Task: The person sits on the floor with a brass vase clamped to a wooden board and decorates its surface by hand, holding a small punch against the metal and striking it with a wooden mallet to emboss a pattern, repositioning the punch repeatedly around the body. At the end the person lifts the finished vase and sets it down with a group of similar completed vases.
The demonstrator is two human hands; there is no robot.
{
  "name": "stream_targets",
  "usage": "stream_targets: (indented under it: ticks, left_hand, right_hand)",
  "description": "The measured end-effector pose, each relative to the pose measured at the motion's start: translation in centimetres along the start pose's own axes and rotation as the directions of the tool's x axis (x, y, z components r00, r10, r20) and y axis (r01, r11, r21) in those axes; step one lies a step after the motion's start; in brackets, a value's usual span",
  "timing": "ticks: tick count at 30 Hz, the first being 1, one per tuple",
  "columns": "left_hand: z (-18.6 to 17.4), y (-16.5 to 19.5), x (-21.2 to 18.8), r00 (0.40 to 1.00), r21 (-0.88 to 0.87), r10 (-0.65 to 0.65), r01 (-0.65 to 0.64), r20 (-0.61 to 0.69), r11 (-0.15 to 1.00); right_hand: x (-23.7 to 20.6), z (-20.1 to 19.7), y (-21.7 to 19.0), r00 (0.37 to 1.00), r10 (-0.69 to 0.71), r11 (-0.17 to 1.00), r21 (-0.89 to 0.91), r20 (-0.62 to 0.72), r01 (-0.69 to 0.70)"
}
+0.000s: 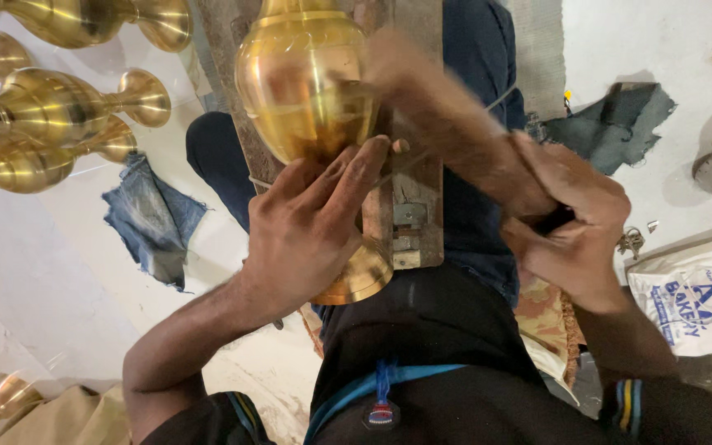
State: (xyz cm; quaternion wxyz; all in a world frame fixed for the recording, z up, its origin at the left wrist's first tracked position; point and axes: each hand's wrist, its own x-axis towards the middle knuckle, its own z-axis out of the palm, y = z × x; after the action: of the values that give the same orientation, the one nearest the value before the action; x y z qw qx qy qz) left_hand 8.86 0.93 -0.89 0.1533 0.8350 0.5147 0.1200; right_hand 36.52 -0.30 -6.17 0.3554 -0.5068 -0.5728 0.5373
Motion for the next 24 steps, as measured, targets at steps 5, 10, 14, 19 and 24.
stream_targets:
  ticks: [5,10,14,19,24]
  left_hand:
    - [0.3,-0.4,-0.5,1.0,-0.027,0.002,-0.003,-0.011,1.0]
    - [0.5,-1.5,-0.8,0.998,-0.09,0.057,-0.061,-0.039,0.994]
    - [0.3,-2.3,-0.9,0.996,-0.164,0.024,-0.037,-0.082,0.986]
    - [0.2,-2.6,-0.8,0.999,-0.164,0.012,-0.02,-0.051,0.986]
    - [0.2,-3.3,-0.7,0.989,-0.141,0.093,-0.109,-0.115,0.984]
  right_hand:
    - [0.5,0.4,-1.0,0.995,-0.1,0.965,-0.243,0.029,0.104]
    - [0.0,0.8,-0.6,0.999,-0.042,0.996,-0.075,-0.026,0.04]
    - [-1.5,0.7,1.3,0.991,-0.118,0.988,-0.109,-0.058,0.111]
    - [-2.4,0.9,3.7,0.999,-0.03,0.998,0.049,-0.035,0.032]
    - [-2.7,0.7,2.9,0.99,-0.091,0.996,-0.032,-0.108,0.089]
